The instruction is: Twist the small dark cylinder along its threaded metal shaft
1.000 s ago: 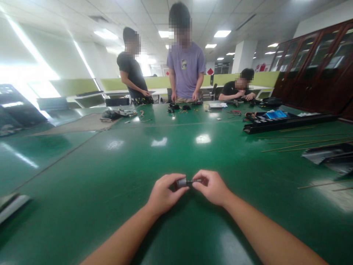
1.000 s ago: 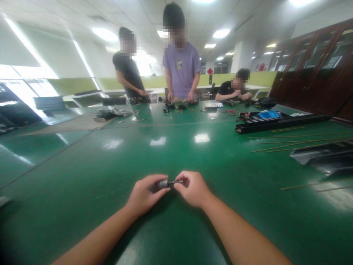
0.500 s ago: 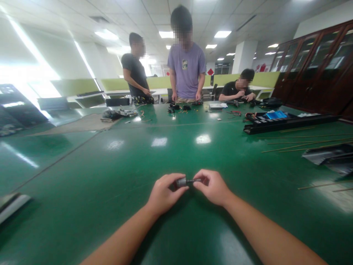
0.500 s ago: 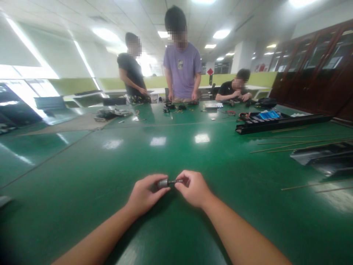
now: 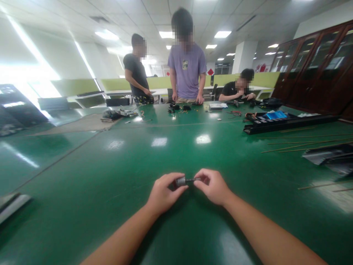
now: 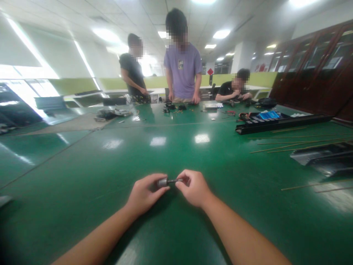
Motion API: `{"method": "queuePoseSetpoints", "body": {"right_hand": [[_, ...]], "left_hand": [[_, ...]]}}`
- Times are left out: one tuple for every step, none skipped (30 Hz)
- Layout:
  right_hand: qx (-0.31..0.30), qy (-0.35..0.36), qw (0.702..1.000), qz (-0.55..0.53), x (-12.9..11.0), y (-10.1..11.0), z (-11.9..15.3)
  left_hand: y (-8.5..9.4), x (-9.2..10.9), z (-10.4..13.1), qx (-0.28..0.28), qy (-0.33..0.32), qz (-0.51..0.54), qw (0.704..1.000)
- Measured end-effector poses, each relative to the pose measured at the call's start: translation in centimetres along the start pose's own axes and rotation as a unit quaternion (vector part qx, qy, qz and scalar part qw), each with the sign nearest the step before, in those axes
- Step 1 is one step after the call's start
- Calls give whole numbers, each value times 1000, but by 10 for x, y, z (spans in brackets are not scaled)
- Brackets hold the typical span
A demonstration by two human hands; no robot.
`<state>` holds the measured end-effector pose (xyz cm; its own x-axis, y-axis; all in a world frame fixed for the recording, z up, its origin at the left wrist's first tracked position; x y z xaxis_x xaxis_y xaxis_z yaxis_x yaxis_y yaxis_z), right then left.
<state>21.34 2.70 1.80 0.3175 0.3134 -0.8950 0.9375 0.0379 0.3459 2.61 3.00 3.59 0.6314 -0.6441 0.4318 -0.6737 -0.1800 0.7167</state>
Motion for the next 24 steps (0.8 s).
{"method": "queuePoseSetpoints", "body": {"right_hand": [[2, 0, 1000, 0, 0, 0, 0], [3, 0, 1000, 0, 0, 0, 0], [5, 0, 1000, 0, 0, 1, 0], [6, 1, 1000, 2, 0, 1, 0], [8, 2, 1000, 3, 0, 1, 0], [9, 3, 1000, 4, 0, 1, 0], [9, 4, 1000, 4, 0, 1, 0], [9, 5, 1000, 3, 0, 2, 0], [9, 6, 1000, 2, 0, 2, 0], [9, 6, 1000, 1, 0, 2, 0], [10, 6, 1000, 1, 0, 2, 0], [11, 5, 1000, 2, 1, 2, 0], [13, 5, 1000, 3, 1, 3, 0], [16, 4, 1000, 3, 1, 3, 0], [18, 3, 1000, 3, 1, 3, 0], [19, 2, 1000, 2, 1, 4, 0], [21, 1, 1000, 1, 1, 4, 0], [21, 1, 1000, 0, 1, 4, 0], [21, 1, 1000, 0, 1, 4, 0], [21, 1, 1000, -1, 1, 4, -1], [21, 1, 1000, -2, 1, 4, -1], [20, 2, 1000, -2, 1, 4, -1], [20, 2, 1000, -3, 1, 4, -1], [20, 1, 1000, -2, 1, 4, -1]], "left_hand": [[0, 0, 0, 0, 0, 0, 1000], [1, 1, 0, 1, 1, 1, 1000], [1, 1, -1, 2, 1, 1, 1000], [1, 1, -1, 2, 2, 1, 1000], [2, 2, -1, 3, 2, 1, 1000], [2, 2, -1, 4, 3, 1, 1000], [2, 2, -1, 4, 3, 1, 1000], [2, 1, -1, 5, 3, 1, 1000], [2, 1, -1, 5, 3, 0, 1000], [2, 1, -1, 6, 4, 0, 1000], [2, 1, -1, 6, 4, -1, 1000], [2, 0, -1, 5, 5, -1, 1000], [2, 0, -1, 5, 5, -1, 1000], [2, 0, -1, 5, 6, -1, 1000], [2, 0, -1, 5, 7, -2, 1000], [3, 0, -1, 6, 7, -2, 1000], [3, 0, -1, 6, 8, -2, 1000], [3, 0, -1, 6, 9, -1, 1000], [3, 0, -2, 6, 9, -1, 1000], [3, 0, -2, 6, 10, 1, 1000], [3, 0, -2, 5, 10, 2, 1000], [3, 0, -2, 5, 11, 2, 1000], [3, 0, -2, 3, 13, 2, 1000], [3, -1, -2, 1, 15, 0, 1000]]}}
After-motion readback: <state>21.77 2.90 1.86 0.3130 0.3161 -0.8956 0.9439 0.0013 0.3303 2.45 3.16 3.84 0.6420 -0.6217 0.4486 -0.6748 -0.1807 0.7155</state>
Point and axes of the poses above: each hand's wrist, its own z-axis away from the middle knuckle, its own y-axis out of the back of the hand, x = y × z, the point moved 6 cm from there along -z, towards the middle knuckle, and after that the axes turned 4 degrees about -z, right-handed, at the moved point
